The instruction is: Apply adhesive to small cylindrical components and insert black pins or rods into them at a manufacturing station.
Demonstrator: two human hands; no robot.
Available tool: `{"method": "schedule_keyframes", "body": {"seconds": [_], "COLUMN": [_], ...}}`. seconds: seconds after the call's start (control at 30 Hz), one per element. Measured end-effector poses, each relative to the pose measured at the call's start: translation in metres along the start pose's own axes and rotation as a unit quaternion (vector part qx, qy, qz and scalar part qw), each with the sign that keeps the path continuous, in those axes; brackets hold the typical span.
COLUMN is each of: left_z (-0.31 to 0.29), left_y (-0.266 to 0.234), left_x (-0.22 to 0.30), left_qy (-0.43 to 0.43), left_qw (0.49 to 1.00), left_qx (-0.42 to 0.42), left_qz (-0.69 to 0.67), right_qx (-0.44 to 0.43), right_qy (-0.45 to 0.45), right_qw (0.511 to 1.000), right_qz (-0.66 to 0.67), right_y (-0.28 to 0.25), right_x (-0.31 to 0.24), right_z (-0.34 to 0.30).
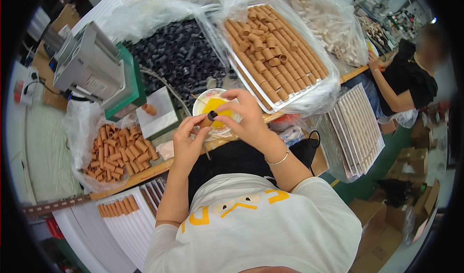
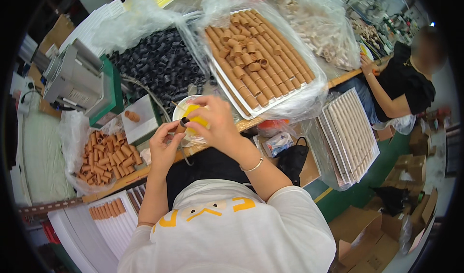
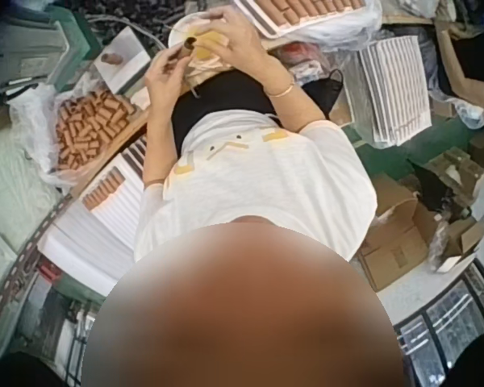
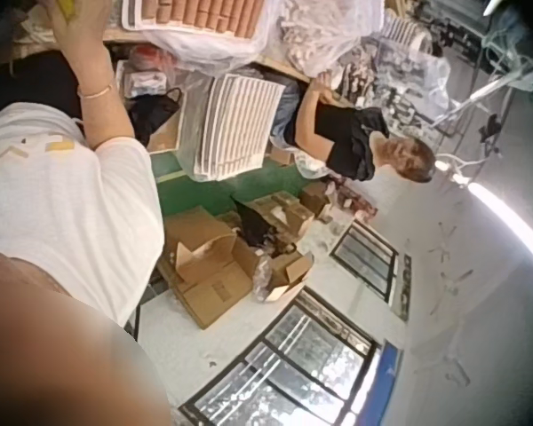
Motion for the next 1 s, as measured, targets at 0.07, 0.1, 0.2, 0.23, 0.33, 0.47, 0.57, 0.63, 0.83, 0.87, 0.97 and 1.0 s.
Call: {"method": "schedule_keyframes", "body": {"seconds": [0.07,0.1,0.2,0.23,0.33,0.47,0.57,0.63,0.83,0.87,0.97,1.0], "left_z": [0.003,0.005,0.009,0.009,0.007,-0.001,-0.004,-0.006,-0.012,-0.016,-0.029,-0.03], "left_y": [-0.001,-0.005,-0.009,-0.011,-0.01,-0.025,-0.043,-0.048,-0.041,-0.041,-0.047,-0.05], "left_x": [-0.009,-0.016,-0.026,-0.029,-0.019,-0.025,-0.046,-0.035,-0.014,-0.005,0.0,-0.013], "left_qy": [-0.009,-0.024,-0.045,-0.053,-0.022,-0.022,-0.082,-0.053,-0.001,-0.004,-0.037,-0.032], "left_qw": [1.0,0.999,0.998,0.997,0.999,0.998,0.994,0.997,1.0,0.999,0.991,0.992], "left_qx": [0.004,0.018,0.008,0.012,0.008,0.02,0.029,0.034,0.008,-0.006,-0.053,-0.062], "left_qz": [-0.011,-0.022,-0.053,-0.05,-0.042,-0.056,-0.061,-0.053,0.002,0.034,0.121,0.108], "right_qx": [0.075,0.105,0.052,0.01,-0.077,-0.04,-0.02,-0.054,-0.145,-0.164,-0.199,-0.214], "right_qy": [0.051,0.112,0.182,0.229,0.261,0.25,0.199,0.156,0.031,0.014,-0.016,-0.029], "right_qw": [0.99,0.969,0.925,0.897,0.872,0.882,0.934,0.98,0.987,0.984,0.979,0.976], "right_qz": [-0.111,-0.193,-0.328,-0.379,-0.408,-0.397,-0.295,-0.108,-0.059,-0.068,-0.036,0.005], "right_y": [-0.046,-0.071,-0.098,-0.102,-0.081,-0.077,-0.062,-0.019,0.05,0.054,0.074,0.084], "right_x": [0.032,0.052,0.101,0.115,0.141,0.146,0.104,0.058,-0.002,-0.004,-0.021,-0.027], "right_z": [-0.01,-0.02,-0.023,-0.025,-0.015,-0.023,-0.017,-0.008,-0.01,-0.012,-0.01,-0.008]}}
Point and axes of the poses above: each hand's wrist, its own z-axis towards the middle knuckle, its own y-axis out of the palm, x = y × z, the point moved 10 cm from there along z, towards the middle knuckle, and after that the axes turned 13 degrees about -y, right-handed, at the moved point
